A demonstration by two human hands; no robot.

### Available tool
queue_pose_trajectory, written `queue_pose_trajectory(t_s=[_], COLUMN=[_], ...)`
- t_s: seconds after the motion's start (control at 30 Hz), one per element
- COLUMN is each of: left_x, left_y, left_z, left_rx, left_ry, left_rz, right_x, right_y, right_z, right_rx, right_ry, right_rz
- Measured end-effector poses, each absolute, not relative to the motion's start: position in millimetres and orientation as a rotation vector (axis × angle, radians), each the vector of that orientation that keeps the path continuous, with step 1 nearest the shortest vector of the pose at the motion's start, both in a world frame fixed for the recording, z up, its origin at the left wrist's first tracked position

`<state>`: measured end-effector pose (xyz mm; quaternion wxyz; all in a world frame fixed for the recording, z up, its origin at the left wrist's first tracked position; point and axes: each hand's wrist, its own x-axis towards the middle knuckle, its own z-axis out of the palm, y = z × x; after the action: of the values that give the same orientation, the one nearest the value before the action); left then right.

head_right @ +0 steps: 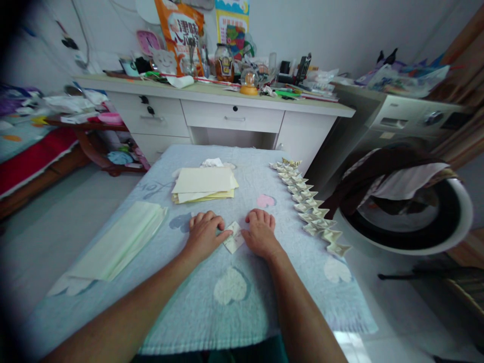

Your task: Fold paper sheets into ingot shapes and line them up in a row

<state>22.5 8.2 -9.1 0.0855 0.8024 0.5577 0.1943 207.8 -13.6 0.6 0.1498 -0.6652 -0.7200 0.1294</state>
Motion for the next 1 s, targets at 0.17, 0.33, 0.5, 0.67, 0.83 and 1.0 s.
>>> queue_pose_trajectory(t_s=[0.17, 0.33, 0.5, 0.67, 0.83, 1.0], left_x=[22.2, 22.4, 22.7, 22.3, 20.8, 18.9], left_y=[8.6, 9.7, 10.5, 9.8, 9.4, 6.6], left_z=[-9.6, -10.6, -8.9, -5.2, -4.4, 2.9], left_rx=[2.387, 2.391, 2.371, 2.306, 2.103, 2.05], left_ry=[1.659, 1.608, 1.57, 1.44, 1.217, 1.096], left_rz=[0.594, 0.607, 0.604, 0.692, 0.819, 0.861], right_x=[214.1, 222.5, 221.9, 210.9, 205.5, 202.4], right_y=[-16.8, -17.6, -14.4, -15.3, -16.2, -17.4], right_z=[6.9, 10.7, 8.1, 6.4, 8.8, 12.5], right_rx=[-1.916, -1.873, -1.785, -1.676, -1.551, -1.367], right_ry=[-2.098, -2.109, -2.1, -2.142, -2.12, -2.093], right_rz=[0.422, 0.508, 0.5, 0.436, 0.462, 0.553])
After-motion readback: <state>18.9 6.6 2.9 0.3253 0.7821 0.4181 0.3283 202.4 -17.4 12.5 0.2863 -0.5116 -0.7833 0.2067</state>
